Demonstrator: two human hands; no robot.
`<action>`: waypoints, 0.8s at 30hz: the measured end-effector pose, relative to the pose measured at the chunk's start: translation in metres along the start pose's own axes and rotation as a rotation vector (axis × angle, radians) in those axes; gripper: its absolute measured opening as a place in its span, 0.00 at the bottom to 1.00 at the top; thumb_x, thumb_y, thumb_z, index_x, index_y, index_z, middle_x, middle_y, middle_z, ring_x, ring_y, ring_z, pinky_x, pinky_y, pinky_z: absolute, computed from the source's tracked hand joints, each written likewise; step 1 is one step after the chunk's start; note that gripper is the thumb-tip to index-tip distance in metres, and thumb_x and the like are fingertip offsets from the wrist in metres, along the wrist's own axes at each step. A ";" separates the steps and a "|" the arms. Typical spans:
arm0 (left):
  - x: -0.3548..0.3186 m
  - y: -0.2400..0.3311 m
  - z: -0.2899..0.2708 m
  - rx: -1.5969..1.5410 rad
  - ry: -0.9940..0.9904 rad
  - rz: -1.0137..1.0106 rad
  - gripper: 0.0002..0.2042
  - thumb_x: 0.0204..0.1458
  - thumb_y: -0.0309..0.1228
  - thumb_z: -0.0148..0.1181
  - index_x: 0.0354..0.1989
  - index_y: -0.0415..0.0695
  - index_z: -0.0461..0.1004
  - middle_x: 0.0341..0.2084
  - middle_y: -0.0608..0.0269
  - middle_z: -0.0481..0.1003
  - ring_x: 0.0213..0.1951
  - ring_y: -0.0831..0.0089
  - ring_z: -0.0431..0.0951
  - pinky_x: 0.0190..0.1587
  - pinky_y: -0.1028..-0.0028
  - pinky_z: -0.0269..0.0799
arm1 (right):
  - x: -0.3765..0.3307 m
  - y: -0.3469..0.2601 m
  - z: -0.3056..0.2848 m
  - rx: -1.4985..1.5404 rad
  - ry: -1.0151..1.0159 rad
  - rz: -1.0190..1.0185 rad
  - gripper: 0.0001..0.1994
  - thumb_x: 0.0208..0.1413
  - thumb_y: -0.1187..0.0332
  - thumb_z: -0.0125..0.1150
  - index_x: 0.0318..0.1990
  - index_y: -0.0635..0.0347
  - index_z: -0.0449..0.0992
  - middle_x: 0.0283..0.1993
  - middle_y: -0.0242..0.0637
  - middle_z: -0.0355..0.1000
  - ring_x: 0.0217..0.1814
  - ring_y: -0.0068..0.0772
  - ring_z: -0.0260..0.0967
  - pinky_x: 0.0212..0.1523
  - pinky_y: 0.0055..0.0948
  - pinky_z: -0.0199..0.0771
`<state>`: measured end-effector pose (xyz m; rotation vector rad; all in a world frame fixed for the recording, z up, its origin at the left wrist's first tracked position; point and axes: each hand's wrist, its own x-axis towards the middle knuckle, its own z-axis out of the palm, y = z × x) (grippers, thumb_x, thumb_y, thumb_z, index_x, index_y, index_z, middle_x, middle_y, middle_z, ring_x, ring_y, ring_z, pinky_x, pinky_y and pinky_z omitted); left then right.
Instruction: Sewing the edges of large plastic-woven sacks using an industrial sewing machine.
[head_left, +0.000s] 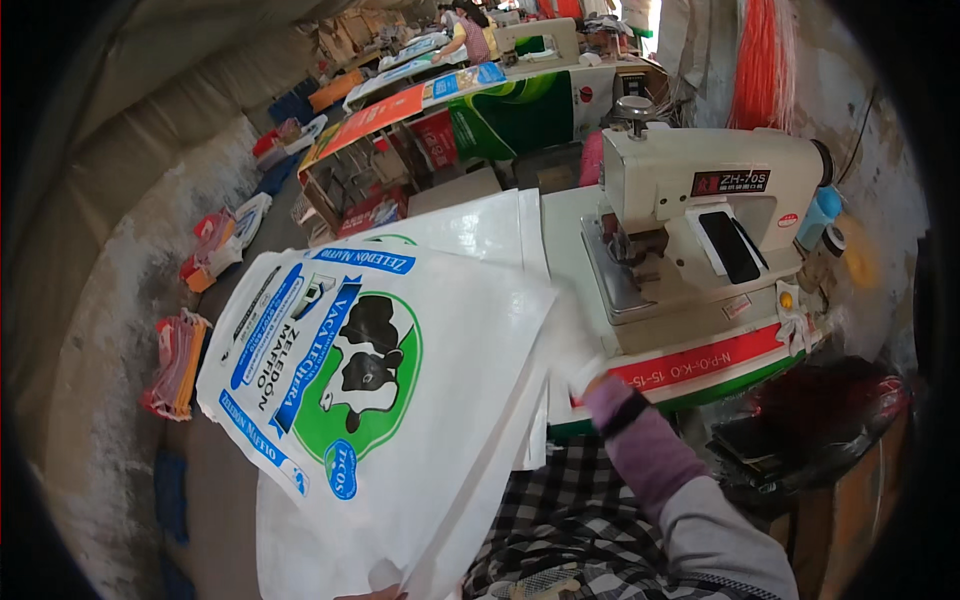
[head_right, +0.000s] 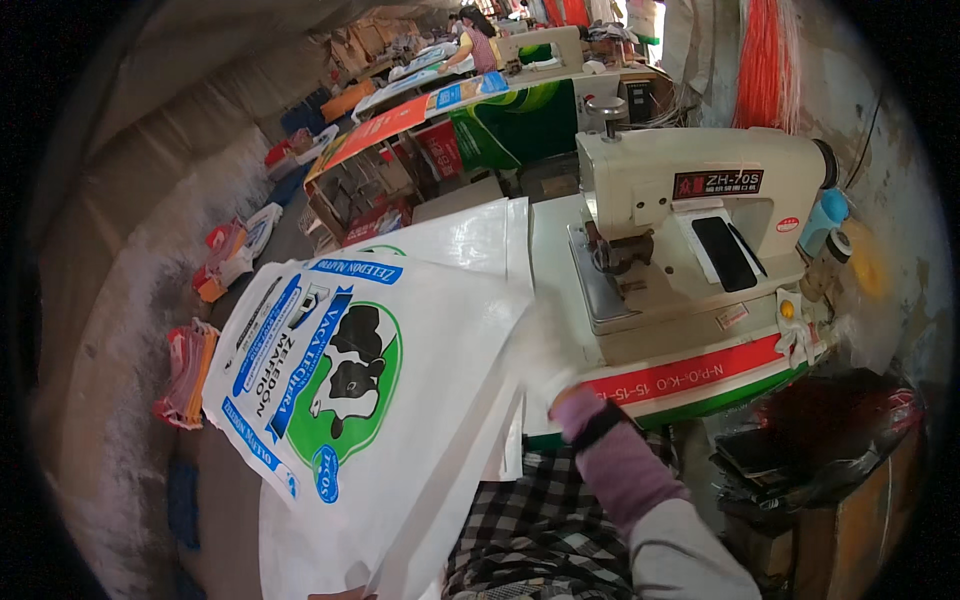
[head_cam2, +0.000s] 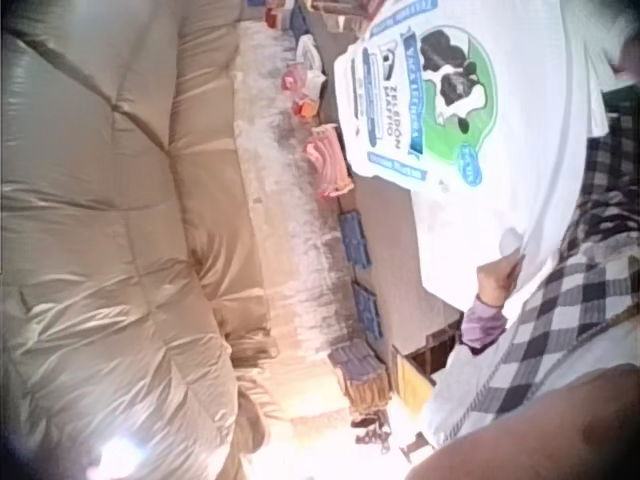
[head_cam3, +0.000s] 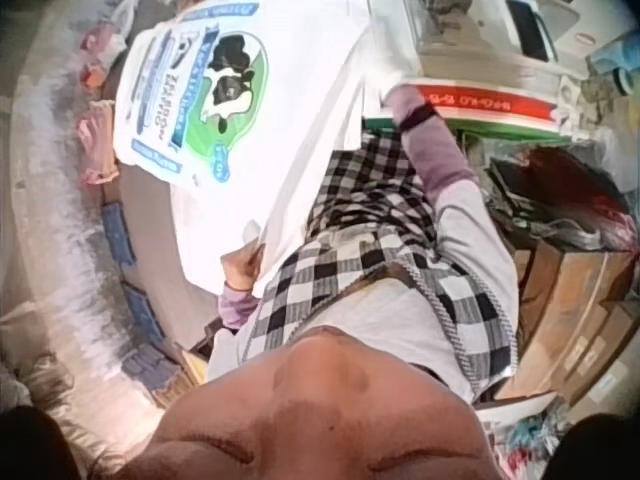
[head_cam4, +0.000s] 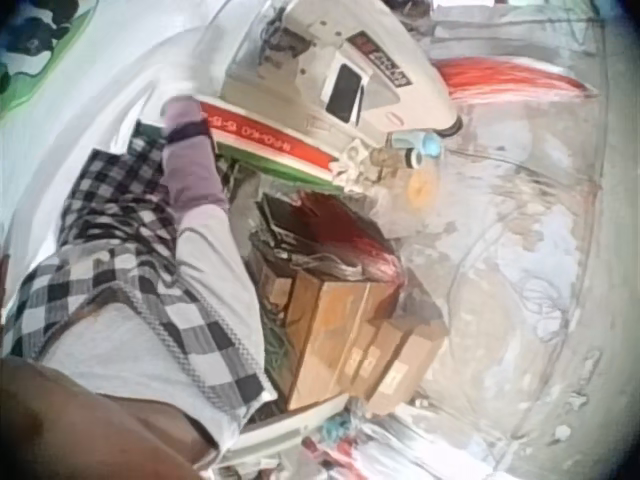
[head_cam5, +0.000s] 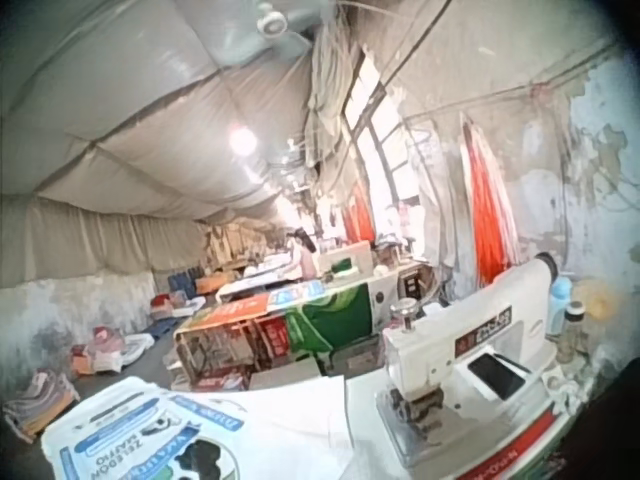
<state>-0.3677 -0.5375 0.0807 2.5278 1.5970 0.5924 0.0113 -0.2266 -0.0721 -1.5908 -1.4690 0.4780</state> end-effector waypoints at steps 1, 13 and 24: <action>-0.003 0.002 -0.002 -0.006 -0.056 -0.067 0.10 0.46 0.26 0.62 0.38 0.48 0.80 0.12 0.54 0.68 0.13 0.58 0.68 0.18 0.66 0.65 | 0.014 0.027 -0.025 0.337 0.172 -0.043 0.15 0.45 0.76 0.55 0.44 0.62 0.73 0.46 0.44 0.70 0.51 0.43 0.66 0.55 0.43 0.65; -0.038 -0.047 0.029 -0.188 -0.038 -0.389 0.15 0.52 0.20 0.50 0.48 0.43 0.76 0.49 0.47 0.72 0.50 0.56 0.73 0.53 0.67 0.68 | 0.005 -0.010 -0.112 -0.154 0.093 -0.660 0.23 0.47 0.71 0.61 0.54 0.57 0.71 0.54 0.43 0.66 0.62 0.46 0.56 0.64 0.38 0.53; 0.458 -0.248 0.031 -0.029 0.652 0.221 0.13 0.58 0.29 0.46 0.48 0.43 0.74 0.46 0.55 0.75 0.50 0.61 0.74 0.55 0.65 0.66 | -0.171 -0.093 -0.112 0.259 -0.151 -0.514 0.17 0.48 0.72 0.56 0.47 0.66 0.75 0.33 0.40 0.73 0.33 0.38 0.72 0.38 0.32 0.74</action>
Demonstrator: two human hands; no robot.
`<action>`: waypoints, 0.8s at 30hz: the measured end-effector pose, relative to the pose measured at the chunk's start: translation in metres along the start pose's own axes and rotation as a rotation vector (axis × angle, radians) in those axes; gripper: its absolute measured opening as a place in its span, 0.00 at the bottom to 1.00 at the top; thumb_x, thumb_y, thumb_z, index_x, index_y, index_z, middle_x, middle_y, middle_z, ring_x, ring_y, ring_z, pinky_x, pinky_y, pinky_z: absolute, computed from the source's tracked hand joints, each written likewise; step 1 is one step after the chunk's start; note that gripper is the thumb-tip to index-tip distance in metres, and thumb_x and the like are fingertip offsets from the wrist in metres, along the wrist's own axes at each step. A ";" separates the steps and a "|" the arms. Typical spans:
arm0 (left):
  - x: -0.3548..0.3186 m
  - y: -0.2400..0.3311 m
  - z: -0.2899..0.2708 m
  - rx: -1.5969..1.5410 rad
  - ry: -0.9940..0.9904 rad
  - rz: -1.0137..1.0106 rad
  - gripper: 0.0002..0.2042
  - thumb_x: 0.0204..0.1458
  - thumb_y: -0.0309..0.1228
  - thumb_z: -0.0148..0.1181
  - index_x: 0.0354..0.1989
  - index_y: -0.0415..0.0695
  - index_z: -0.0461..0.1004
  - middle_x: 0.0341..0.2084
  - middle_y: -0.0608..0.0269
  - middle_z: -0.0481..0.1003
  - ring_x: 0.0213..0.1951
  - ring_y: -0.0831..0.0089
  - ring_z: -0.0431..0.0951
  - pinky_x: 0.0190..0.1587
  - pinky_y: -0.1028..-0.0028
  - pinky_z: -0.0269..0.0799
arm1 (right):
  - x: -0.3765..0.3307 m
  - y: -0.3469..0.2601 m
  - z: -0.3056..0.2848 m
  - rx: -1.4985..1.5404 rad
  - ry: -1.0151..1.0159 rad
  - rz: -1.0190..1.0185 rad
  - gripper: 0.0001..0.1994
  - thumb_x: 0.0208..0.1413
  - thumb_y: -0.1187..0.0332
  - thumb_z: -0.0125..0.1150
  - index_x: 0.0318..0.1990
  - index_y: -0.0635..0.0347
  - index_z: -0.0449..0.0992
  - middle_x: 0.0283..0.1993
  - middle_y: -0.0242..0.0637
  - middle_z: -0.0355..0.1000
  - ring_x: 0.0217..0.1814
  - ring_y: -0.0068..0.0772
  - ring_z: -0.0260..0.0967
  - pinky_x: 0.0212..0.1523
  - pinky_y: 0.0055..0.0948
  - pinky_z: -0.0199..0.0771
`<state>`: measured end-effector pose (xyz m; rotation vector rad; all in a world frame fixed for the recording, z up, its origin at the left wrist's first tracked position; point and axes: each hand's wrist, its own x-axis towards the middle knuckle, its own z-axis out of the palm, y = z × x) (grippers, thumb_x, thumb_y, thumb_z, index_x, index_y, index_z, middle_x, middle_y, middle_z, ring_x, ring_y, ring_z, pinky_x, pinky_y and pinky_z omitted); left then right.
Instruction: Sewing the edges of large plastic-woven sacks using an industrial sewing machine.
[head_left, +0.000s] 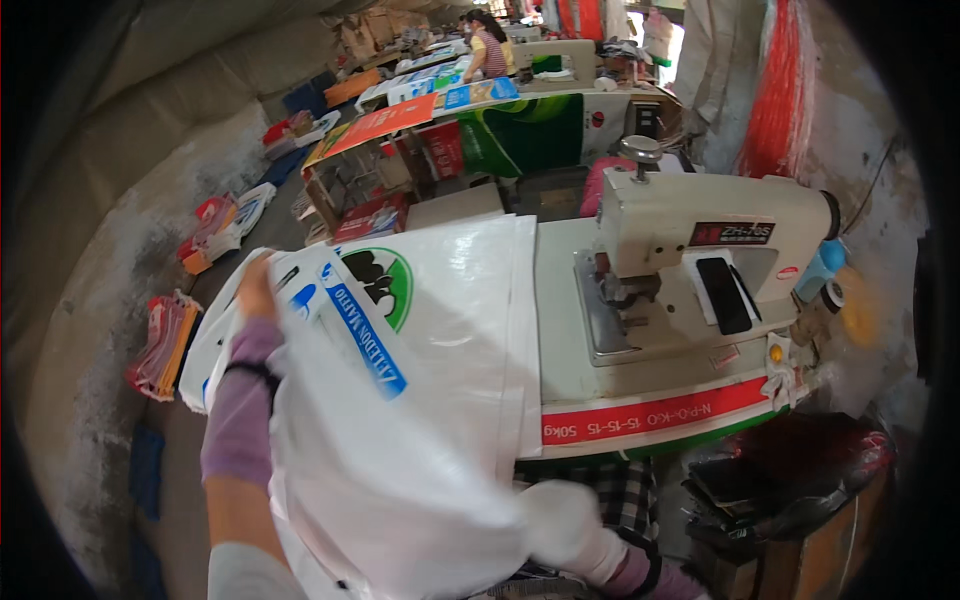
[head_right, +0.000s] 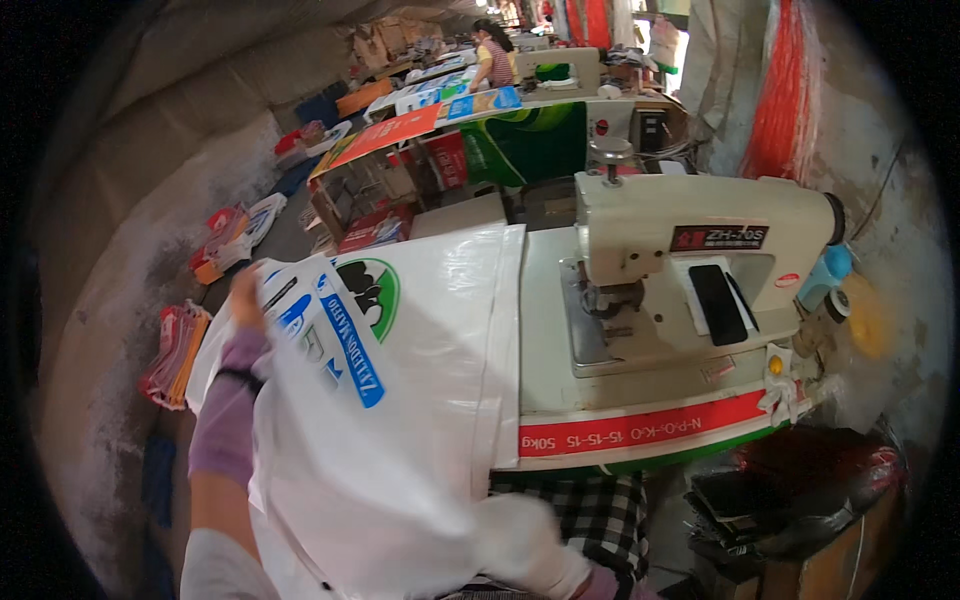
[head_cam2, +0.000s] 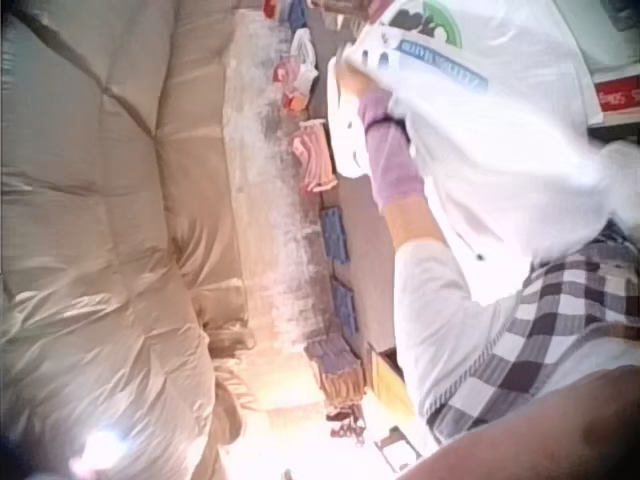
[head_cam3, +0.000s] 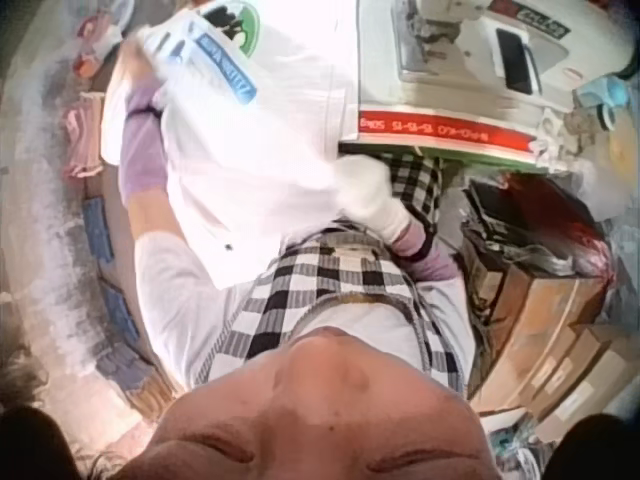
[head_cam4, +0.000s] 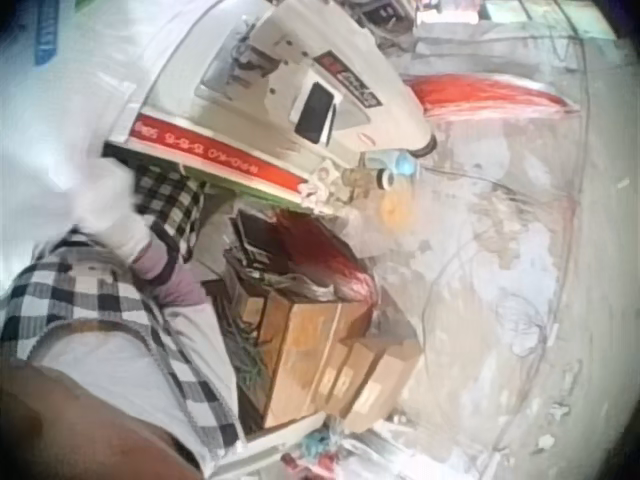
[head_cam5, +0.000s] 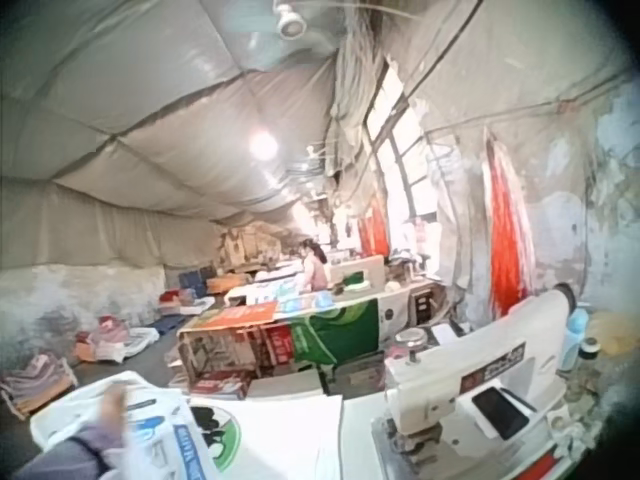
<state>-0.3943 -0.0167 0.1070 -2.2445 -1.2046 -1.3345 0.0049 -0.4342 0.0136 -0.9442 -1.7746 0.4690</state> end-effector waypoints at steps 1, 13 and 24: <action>0.017 0.035 0.054 0.187 -0.042 0.274 0.14 0.54 0.27 0.47 0.48 0.48 0.74 0.45 0.55 0.75 0.50 0.55 0.73 0.56 0.62 0.65 | -0.014 0.012 -0.010 0.144 0.185 0.327 0.16 0.49 0.72 0.57 0.47 0.67 0.75 0.36 0.41 0.74 0.35 0.33 0.72 0.38 0.30 0.73; -0.025 0.311 0.350 -0.599 -0.680 0.638 0.09 0.38 0.20 0.55 0.27 0.48 0.78 0.30 0.64 0.78 0.33 0.61 0.79 0.37 0.66 0.75 | -0.212 -0.009 -0.029 -0.599 0.338 0.842 0.11 0.50 0.74 0.55 0.39 0.53 0.81 0.35 0.43 0.75 0.29 0.43 0.72 0.30 0.38 0.72; -0.036 0.346 0.311 -0.234 -0.545 0.804 0.09 0.44 0.26 0.57 0.33 0.54 0.81 0.33 0.63 0.75 0.39 0.58 0.73 0.39 0.63 0.72 | -0.204 0.007 -0.040 -0.070 0.310 0.951 0.14 0.48 0.75 0.59 0.44 0.57 0.80 0.32 0.45 0.77 0.28 0.33 0.76 0.35 0.25 0.75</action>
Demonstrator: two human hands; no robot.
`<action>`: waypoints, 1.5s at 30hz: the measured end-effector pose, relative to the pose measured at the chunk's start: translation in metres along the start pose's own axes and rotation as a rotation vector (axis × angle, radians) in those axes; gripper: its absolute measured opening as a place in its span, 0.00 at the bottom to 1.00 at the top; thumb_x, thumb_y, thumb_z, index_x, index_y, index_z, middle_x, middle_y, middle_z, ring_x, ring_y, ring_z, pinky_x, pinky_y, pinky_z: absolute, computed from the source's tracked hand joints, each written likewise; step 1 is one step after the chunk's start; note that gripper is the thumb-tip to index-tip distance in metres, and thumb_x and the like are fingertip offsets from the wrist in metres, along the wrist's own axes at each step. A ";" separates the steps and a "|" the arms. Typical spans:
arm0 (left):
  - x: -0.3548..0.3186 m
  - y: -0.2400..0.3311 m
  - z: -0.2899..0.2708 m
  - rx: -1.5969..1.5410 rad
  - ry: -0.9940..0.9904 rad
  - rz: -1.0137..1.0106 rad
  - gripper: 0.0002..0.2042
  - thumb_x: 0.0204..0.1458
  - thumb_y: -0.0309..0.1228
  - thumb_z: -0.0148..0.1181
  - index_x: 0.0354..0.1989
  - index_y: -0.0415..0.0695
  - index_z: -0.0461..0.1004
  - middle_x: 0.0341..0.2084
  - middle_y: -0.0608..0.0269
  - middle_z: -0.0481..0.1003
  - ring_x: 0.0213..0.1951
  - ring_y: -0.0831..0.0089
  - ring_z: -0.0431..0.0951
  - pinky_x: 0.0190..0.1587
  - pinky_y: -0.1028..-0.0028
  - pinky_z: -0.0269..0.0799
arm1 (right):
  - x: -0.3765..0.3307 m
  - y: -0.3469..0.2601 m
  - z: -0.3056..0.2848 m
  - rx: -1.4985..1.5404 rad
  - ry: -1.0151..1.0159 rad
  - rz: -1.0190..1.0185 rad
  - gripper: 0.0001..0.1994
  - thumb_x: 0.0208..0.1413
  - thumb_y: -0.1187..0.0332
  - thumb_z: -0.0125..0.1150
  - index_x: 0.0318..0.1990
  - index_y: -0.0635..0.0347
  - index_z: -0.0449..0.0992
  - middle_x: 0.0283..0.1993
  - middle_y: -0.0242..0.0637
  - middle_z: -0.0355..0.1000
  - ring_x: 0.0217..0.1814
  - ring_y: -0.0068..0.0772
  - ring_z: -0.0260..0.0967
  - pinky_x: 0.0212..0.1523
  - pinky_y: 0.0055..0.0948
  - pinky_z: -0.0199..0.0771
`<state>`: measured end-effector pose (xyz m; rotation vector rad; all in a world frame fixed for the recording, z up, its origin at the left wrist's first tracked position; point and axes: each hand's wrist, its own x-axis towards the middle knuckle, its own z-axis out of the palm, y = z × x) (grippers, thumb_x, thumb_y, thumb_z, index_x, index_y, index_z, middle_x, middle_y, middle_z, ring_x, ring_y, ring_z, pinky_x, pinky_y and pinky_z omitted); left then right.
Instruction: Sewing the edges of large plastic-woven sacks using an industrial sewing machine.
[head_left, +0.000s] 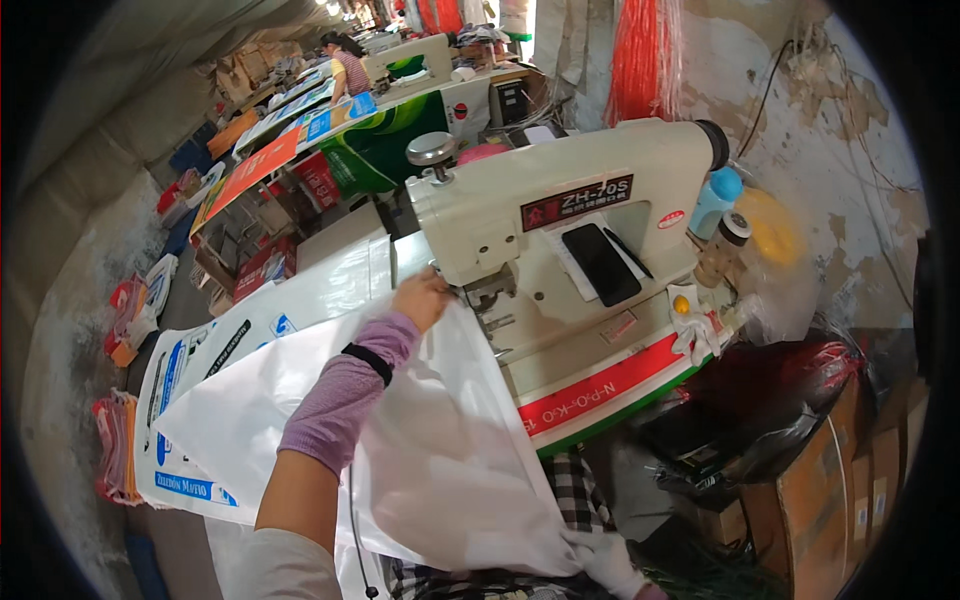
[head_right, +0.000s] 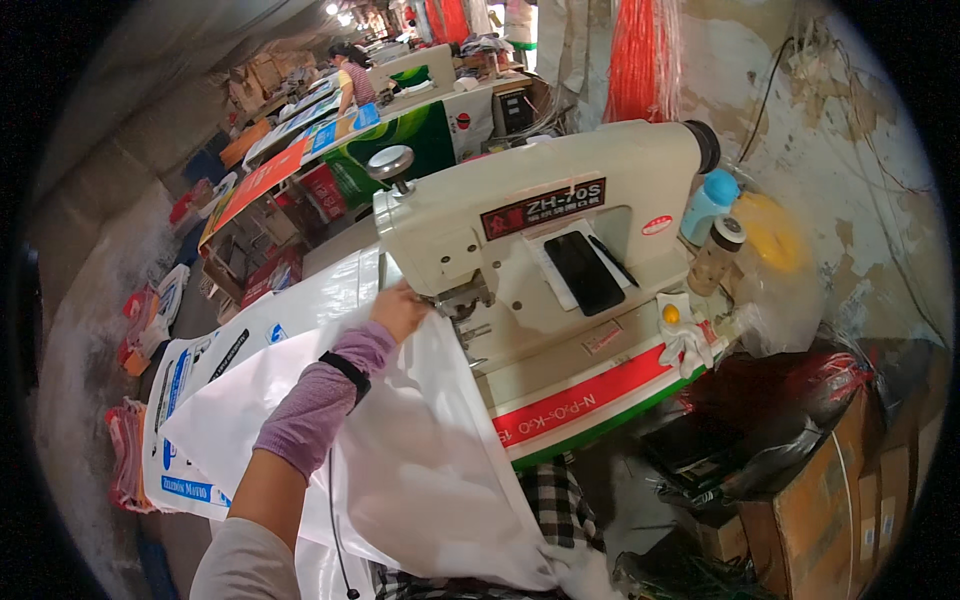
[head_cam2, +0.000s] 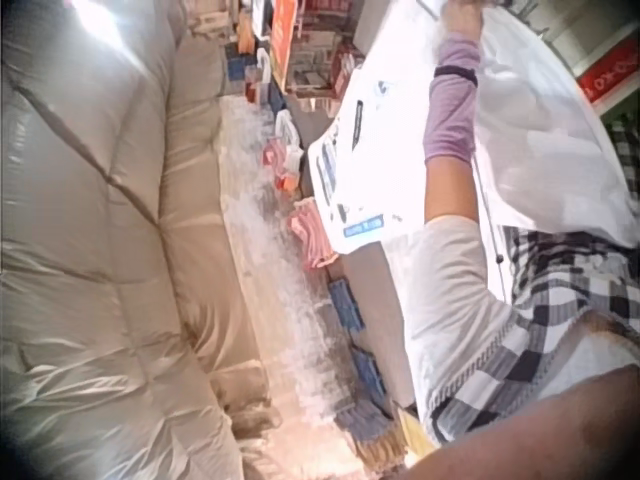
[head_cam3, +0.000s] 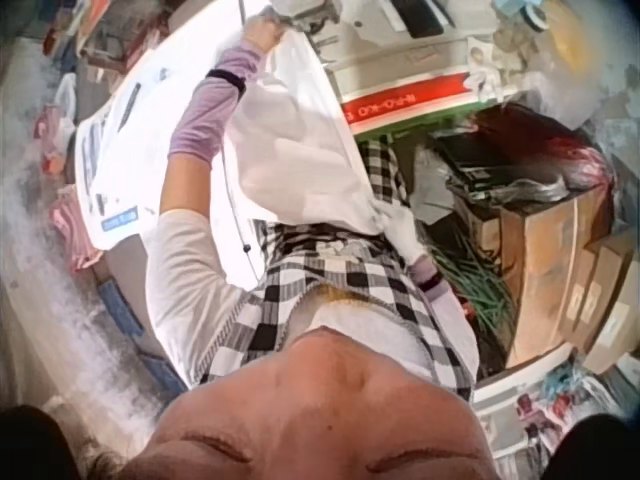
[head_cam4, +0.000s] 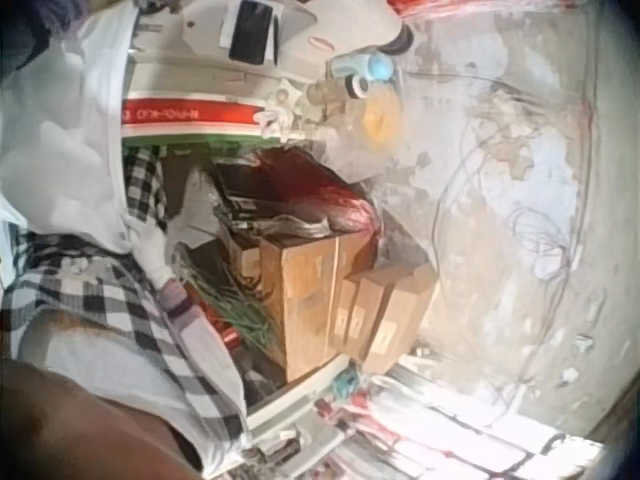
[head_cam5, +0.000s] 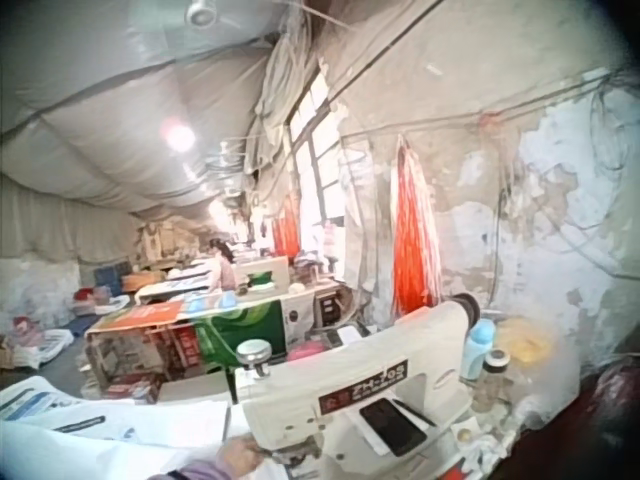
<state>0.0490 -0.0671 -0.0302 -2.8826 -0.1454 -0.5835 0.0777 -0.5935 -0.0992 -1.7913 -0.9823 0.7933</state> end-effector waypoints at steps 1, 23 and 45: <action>0.015 0.021 -0.021 0.012 0.109 0.049 0.05 0.43 0.27 0.59 0.29 0.49 0.80 0.31 0.59 0.73 0.39 0.57 0.71 0.40 0.62 0.69 | 0.015 -0.014 -0.004 -0.031 -0.072 0.048 0.14 0.49 0.74 0.59 0.45 0.58 0.79 0.37 0.47 0.77 0.33 0.29 0.77 0.37 0.25 0.75; -0.104 -0.059 -0.274 -0.195 -0.903 -0.450 0.18 0.38 0.44 0.70 0.33 0.45 0.81 0.23 0.59 0.79 0.26 0.71 0.80 0.35 0.72 0.76 | 0.250 -0.082 0.060 0.131 0.190 -0.265 0.17 0.59 0.67 0.51 0.56 0.58 0.70 0.37 0.49 0.75 0.39 0.43 0.74 0.43 0.32 0.71; -0.049 0.273 -0.131 -0.536 -1.089 0.557 0.16 0.41 0.43 0.65 0.37 0.50 0.77 0.34 0.60 0.77 0.44 0.57 0.75 0.51 0.57 0.66 | 0.027 -0.099 0.037 0.063 -0.026 -0.186 0.34 0.50 0.81 0.44 0.68 0.62 0.47 0.29 0.57 0.69 0.26 0.52 0.69 0.29 0.38 0.67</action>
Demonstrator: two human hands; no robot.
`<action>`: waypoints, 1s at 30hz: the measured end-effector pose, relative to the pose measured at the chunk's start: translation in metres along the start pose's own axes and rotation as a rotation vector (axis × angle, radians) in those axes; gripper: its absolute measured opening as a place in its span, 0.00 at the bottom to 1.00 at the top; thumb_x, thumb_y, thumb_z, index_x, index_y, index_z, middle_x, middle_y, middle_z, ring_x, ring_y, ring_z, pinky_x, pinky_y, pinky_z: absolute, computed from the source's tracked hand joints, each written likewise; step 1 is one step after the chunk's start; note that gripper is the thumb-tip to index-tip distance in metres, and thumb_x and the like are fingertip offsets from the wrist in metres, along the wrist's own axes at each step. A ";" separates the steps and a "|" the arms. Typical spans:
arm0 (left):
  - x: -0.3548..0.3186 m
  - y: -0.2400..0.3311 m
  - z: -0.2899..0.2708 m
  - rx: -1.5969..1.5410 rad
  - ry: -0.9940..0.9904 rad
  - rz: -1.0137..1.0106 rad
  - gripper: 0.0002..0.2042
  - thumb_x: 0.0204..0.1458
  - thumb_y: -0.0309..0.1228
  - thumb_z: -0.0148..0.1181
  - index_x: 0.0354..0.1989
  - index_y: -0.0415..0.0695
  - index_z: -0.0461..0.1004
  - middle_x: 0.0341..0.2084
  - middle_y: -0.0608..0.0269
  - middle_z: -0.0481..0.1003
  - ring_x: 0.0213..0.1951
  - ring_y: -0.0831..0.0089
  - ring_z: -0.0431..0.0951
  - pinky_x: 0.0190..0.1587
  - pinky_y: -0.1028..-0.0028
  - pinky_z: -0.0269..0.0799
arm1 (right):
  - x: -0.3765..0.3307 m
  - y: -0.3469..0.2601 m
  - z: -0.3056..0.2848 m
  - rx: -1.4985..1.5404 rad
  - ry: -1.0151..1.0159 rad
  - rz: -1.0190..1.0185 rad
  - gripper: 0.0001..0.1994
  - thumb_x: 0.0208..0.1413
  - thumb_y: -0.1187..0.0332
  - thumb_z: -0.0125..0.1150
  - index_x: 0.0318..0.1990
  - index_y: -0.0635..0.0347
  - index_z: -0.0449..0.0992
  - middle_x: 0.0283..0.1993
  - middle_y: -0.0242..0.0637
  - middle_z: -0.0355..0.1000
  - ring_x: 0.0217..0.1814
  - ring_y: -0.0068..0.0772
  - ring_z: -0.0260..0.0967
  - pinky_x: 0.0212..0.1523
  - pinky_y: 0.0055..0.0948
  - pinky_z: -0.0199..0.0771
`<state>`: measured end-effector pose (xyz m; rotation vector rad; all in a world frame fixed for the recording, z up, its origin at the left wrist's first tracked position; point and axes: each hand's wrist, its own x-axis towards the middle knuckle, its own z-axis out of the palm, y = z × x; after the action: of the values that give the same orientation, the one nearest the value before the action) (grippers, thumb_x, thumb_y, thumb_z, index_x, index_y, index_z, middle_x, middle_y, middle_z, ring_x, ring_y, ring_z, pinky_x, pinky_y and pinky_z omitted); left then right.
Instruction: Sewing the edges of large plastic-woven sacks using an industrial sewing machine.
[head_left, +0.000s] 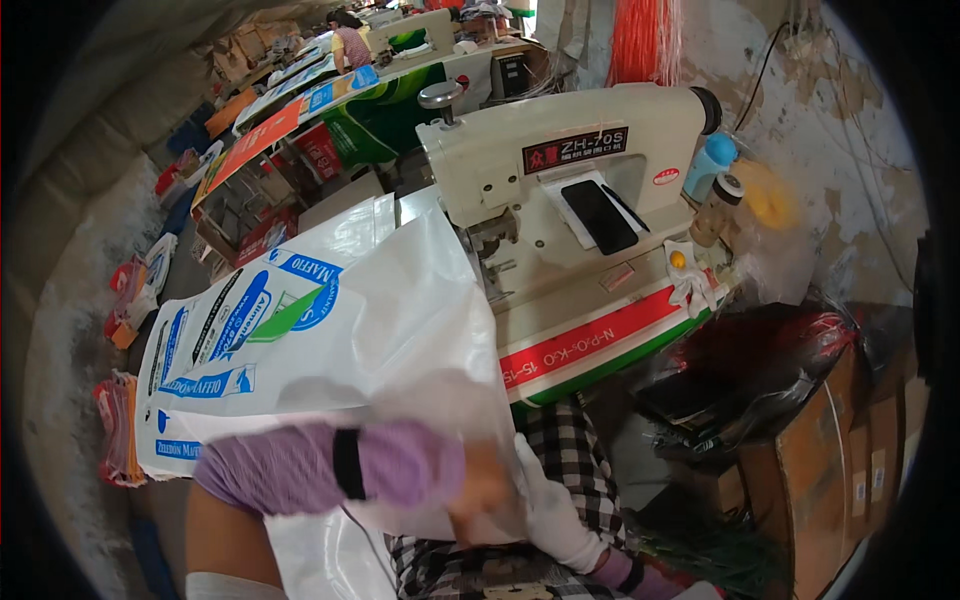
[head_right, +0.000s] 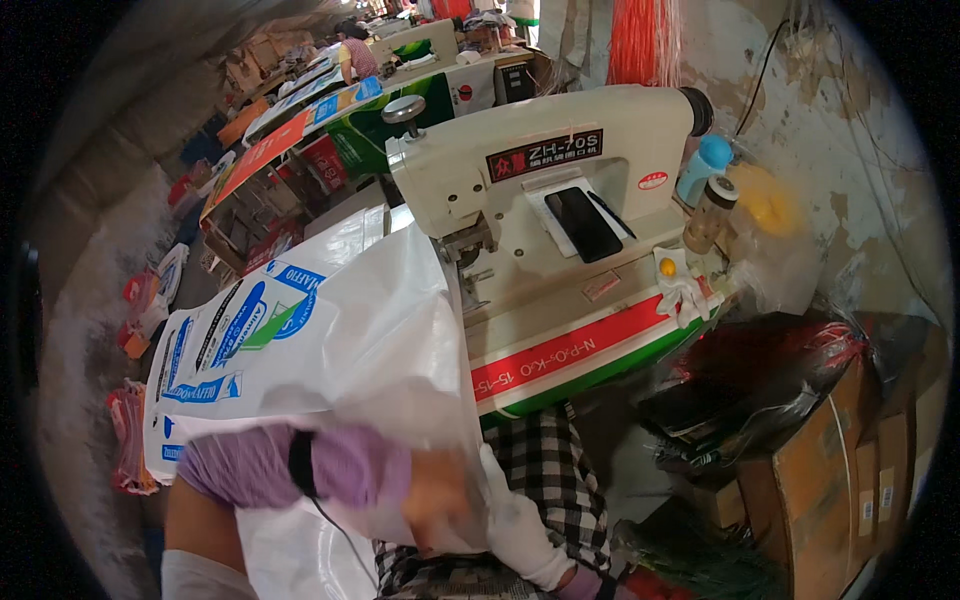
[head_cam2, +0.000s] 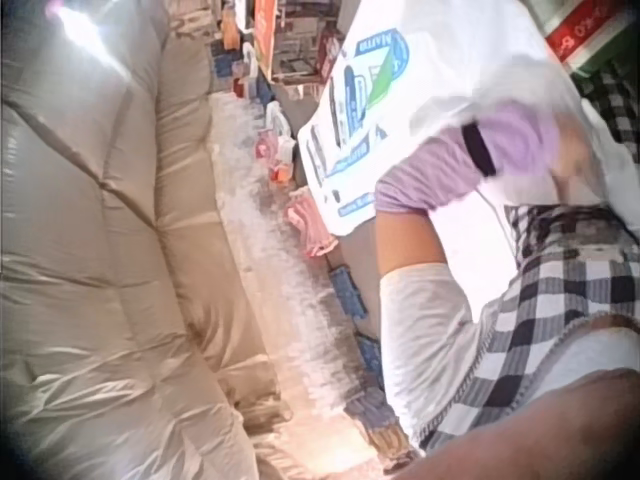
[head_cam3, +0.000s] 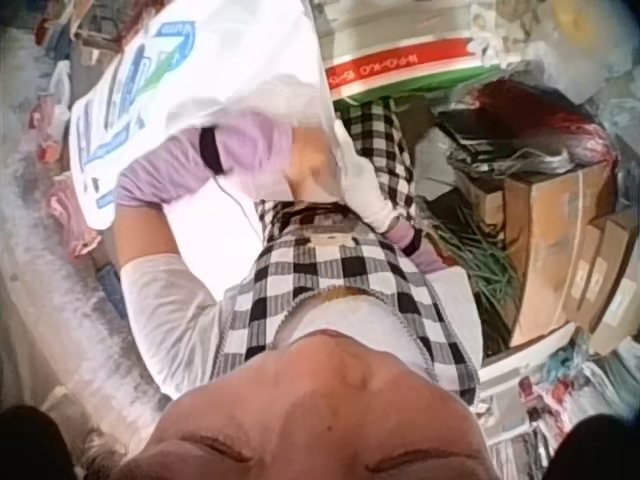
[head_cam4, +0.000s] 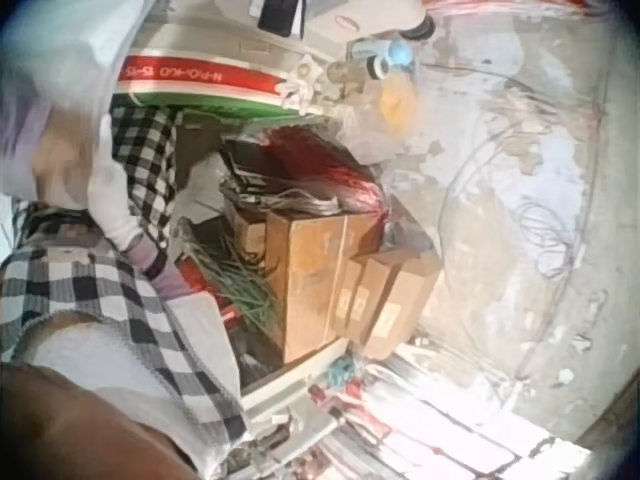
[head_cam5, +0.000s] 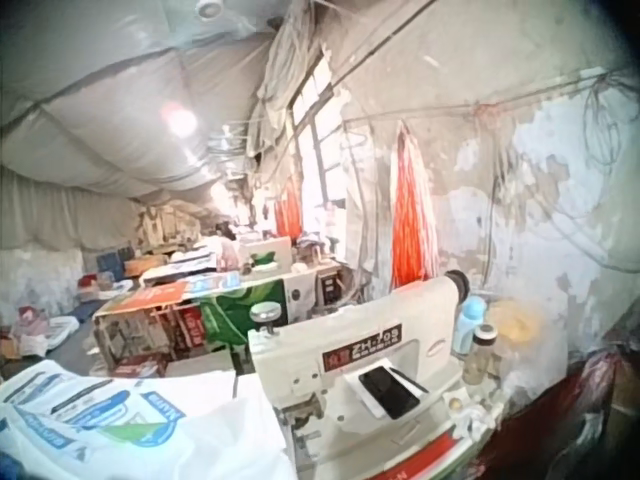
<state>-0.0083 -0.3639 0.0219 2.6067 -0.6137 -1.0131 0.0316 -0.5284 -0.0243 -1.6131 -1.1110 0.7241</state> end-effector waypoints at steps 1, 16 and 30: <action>-0.070 -0.083 -0.003 0.153 0.273 0.067 0.14 0.40 0.41 0.66 0.34 0.51 0.77 0.33 0.60 0.77 0.42 0.60 0.76 0.50 0.60 0.67 | 0.001 0.000 -0.004 0.000 0.001 -0.009 0.34 0.50 0.81 0.44 0.68 0.62 0.47 0.29 0.57 0.69 0.26 0.52 0.69 0.29 0.38 0.67; 0.012 0.080 -0.005 -0.069 0.056 -0.382 0.10 0.38 0.38 0.56 0.23 0.46 0.79 0.31 0.54 0.77 0.37 0.60 0.77 0.42 0.61 0.72 | 0.250 0.066 0.019 -0.391 0.240 -0.275 0.13 0.51 0.60 0.52 0.26 0.60 0.76 0.25 0.50 0.72 0.27 0.52 0.72 0.28 0.46 0.70; -0.073 -0.007 -0.065 0.394 0.271 0.090 0.06 0.39 0.30 0.56 0.27 0.47 0.75 0.15 0.65 0.72 0.27 0.62 0.77 0.36 0.64 0.73 | 0.059 0.055 -0.009 0.128 0.114 -0.037 0.27 0.57 0.65 0.50 0.63 0.64 0.58 0.26 0.50 0.70 0.24 0.42 0.71 0.35 0.37 0.72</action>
<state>-0.0101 -0.3159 0.1076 2.9470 -0.9280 -0.5379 0.0805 -0.4818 -0.0698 -1.5029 -0.9906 0.6575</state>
